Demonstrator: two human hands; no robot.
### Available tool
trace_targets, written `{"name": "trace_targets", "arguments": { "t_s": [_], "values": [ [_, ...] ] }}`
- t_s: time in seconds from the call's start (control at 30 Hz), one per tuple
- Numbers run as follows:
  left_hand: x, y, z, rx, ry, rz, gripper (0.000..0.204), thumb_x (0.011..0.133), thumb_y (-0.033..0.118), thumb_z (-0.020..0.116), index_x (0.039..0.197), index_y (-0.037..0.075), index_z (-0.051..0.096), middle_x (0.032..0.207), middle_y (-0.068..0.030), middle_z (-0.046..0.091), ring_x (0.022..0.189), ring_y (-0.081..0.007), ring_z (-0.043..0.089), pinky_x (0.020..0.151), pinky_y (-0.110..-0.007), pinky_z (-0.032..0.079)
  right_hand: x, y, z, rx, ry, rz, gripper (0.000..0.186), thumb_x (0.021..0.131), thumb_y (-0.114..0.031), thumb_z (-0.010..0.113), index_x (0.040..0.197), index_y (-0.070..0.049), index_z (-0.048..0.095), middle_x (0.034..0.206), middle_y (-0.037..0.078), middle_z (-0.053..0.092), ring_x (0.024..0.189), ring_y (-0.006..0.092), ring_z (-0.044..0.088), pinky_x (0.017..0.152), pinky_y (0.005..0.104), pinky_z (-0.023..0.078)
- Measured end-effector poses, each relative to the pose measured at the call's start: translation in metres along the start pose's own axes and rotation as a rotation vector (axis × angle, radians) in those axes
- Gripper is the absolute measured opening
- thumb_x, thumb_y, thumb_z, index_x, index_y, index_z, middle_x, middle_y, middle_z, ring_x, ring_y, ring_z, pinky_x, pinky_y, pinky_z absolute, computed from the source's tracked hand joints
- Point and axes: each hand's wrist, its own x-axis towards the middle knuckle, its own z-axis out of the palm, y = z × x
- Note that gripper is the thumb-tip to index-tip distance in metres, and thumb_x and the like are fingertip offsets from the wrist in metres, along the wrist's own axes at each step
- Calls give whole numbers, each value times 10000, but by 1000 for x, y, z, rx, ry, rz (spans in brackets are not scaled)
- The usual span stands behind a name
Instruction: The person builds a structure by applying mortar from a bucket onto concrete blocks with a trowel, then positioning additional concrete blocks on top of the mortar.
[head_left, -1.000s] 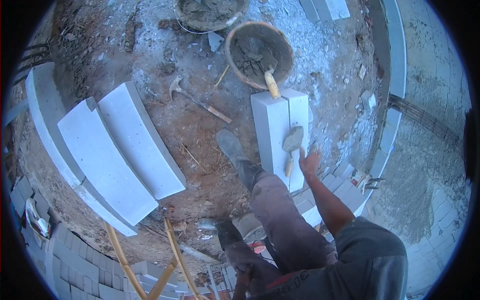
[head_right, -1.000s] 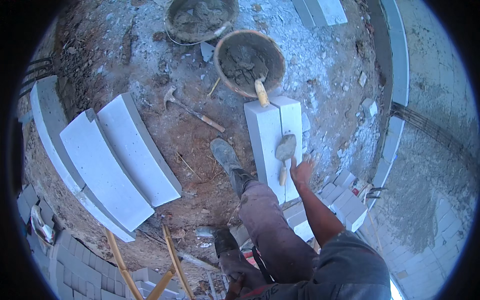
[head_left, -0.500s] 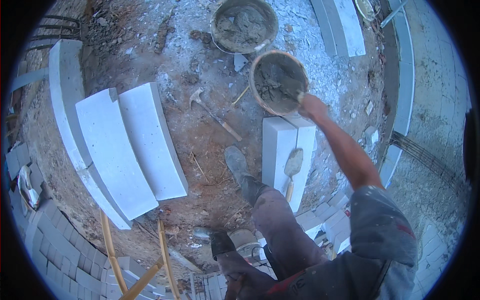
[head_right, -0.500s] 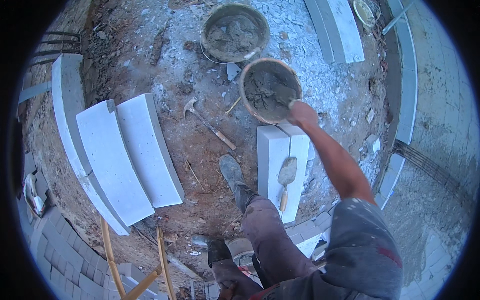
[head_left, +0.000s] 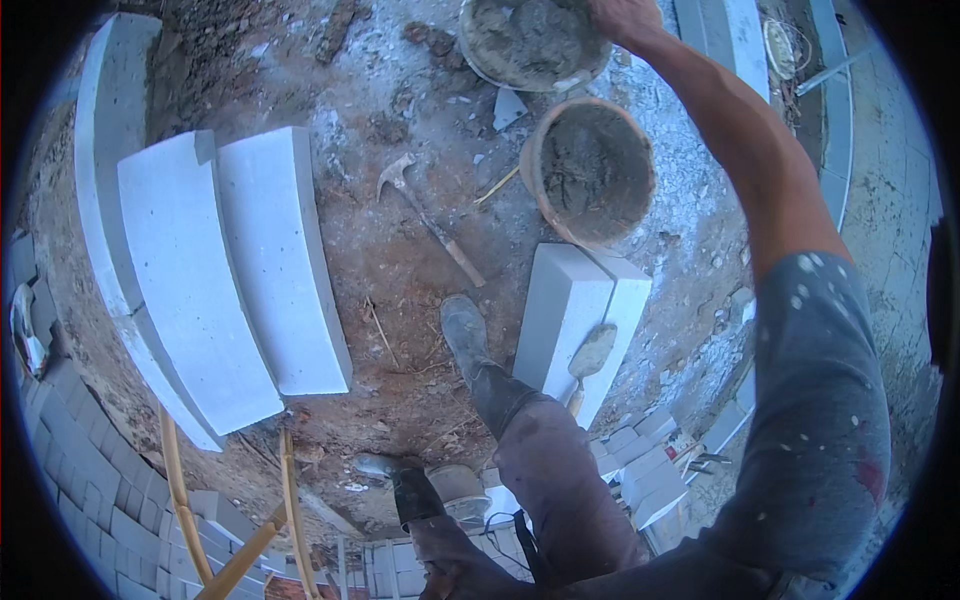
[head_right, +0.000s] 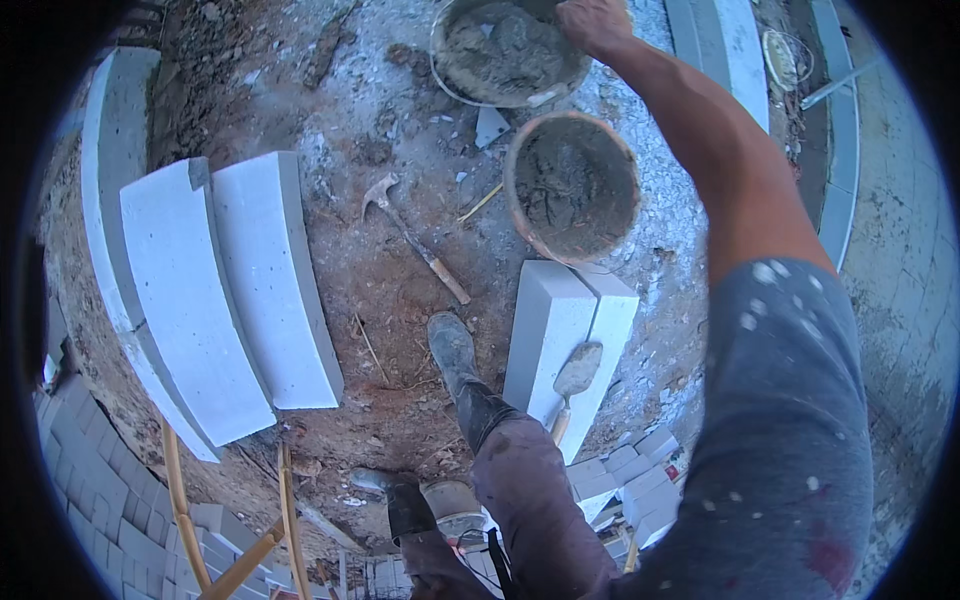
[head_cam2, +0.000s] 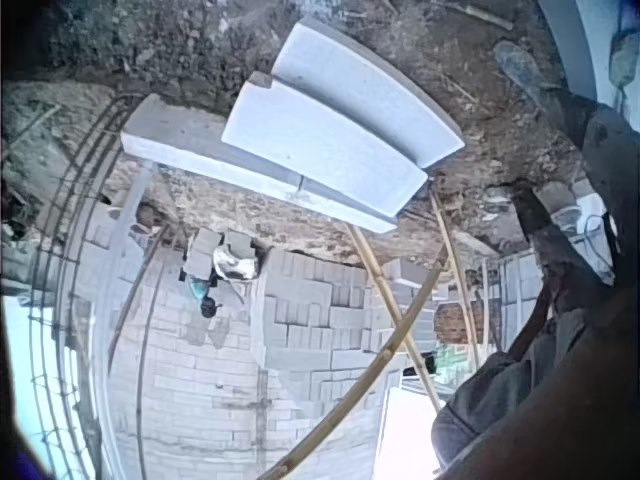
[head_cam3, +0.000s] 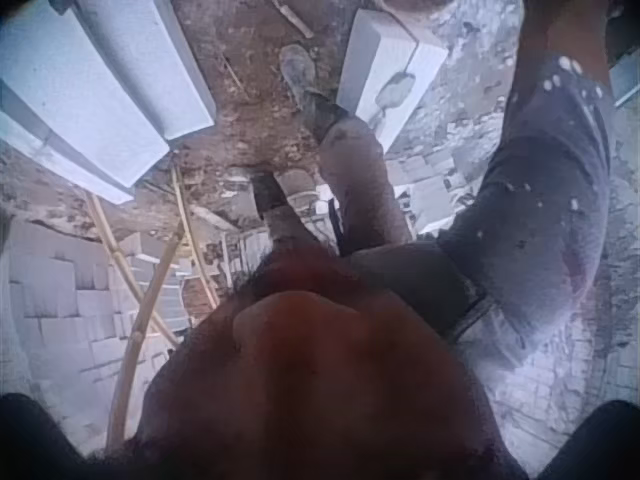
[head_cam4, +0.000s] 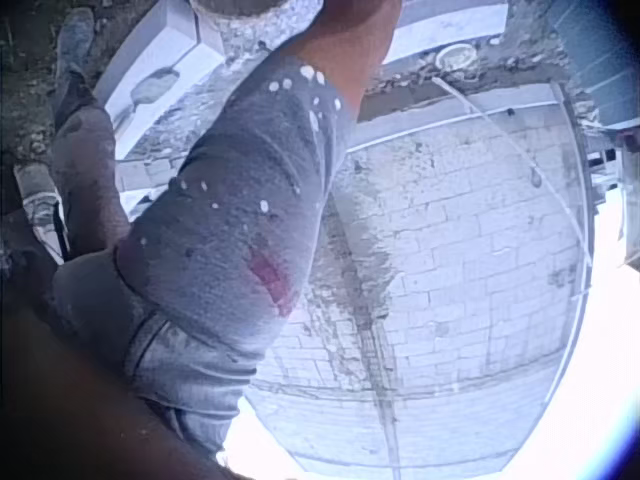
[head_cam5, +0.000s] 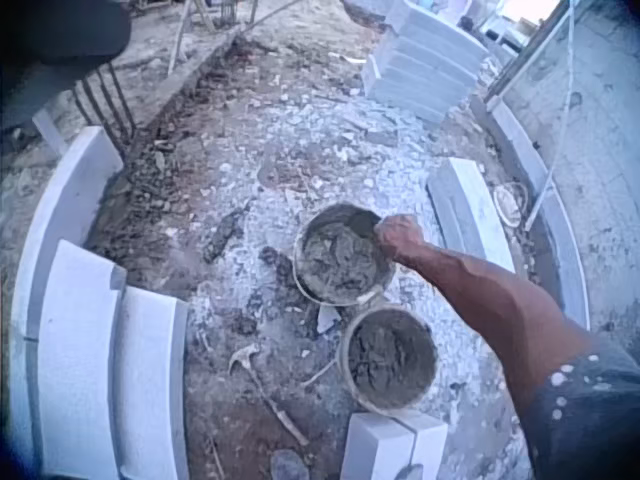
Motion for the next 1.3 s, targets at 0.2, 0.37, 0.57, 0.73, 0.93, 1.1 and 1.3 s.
{"name": "trace_targets", "arguments": {
  "t_s": [0.2, 0.37, 0.57, 0.73, 0.93, 1.1, 1.3],
  "values": [
    [5, -1, 7, -32, -27, -17, 1450, 653, 765, 746, 1552, -47, -52, 1566, -383, 140, 1444, -474, 280, 1174, -418, 313, -21, -42, -11, 48, -387, 252, 289, 810, -191, 615, 1044, -74, 740, 1034, 172, 733, 964, 352, 711, 817, 440, 581],
    [12, 3, 9, -47, -31, -5, 1453, 649, 770, 744, 1552, -49, -48, 1574, -377, 127, 1451, -473, 269, 1178, -416, 308, -14, -69, -32, 188, -561, 339, 318, 833, -254, 604, 1055, -60, 722, 1086, 193, 717, 1017, 398, 682, 880, 464, 554],
    [13, -15, 8, -44, -27, 33, 1467, 647, 780, 738, 1547, -49, -70, 1583, -371, 109, 1459, -468, 258, 1181, -416, 305, -39, -45, 21, 411, -521, 278, 377, 825, -307, 660, 1024, 12, 691, 1009, 254, 704, 934, 402, 691, 800, 460, 550],
    [20, -16, 0, 3, 3, -52, 1503, 647, 791, 732, 1529, -45, -153, 1580, -365, 138, 1460, -445, 273, 1180, -410, 309, -57, -19, 56, 792, -308, 80, 457, 846, -413, 706, 918, 38, 683, 865, 206, 702, 795, 331, 677, 729, 439, 533],
    [16, -10, -7, 7, 33, -13, 1470, 666, 741, 745, 1526, -43, -153, 1571, -355, 188, 1449, -428, 303, 1171, -409, 321, -99, -44, 25, 1154, -378, 632, 422, 925, -449, 685, 810, -45, 659, 637, 40, 595, 525, 141, 558, 486, 325, 442],
    [-3, -10, 0, -136, 82, 57, 1398, 701, 677, 758, 1535, -51, -96, 1567, -341, 216, 1440, -417, 322, 1167, -409, 326, -115, -74, -3, 1309, -296, 864, 380, 919, -435, 702, 842, -66, 656, 627, 18, 594, 465, 110, 518, 426, 289, 385],
    [-19, -23, 6, -417, 225, 173, 1313, 743, 599, 773, 1547, -61, -29, 1564, -324, 250, 1429, -403, 345, 1162, -409, 332, -140, -84, -64, 1639, -14, 692, 317, 953, -366, 670, 886, -56, 664, 654, 18, 598, 492, 108, 529, 446, 267, 397]
  ]
}}
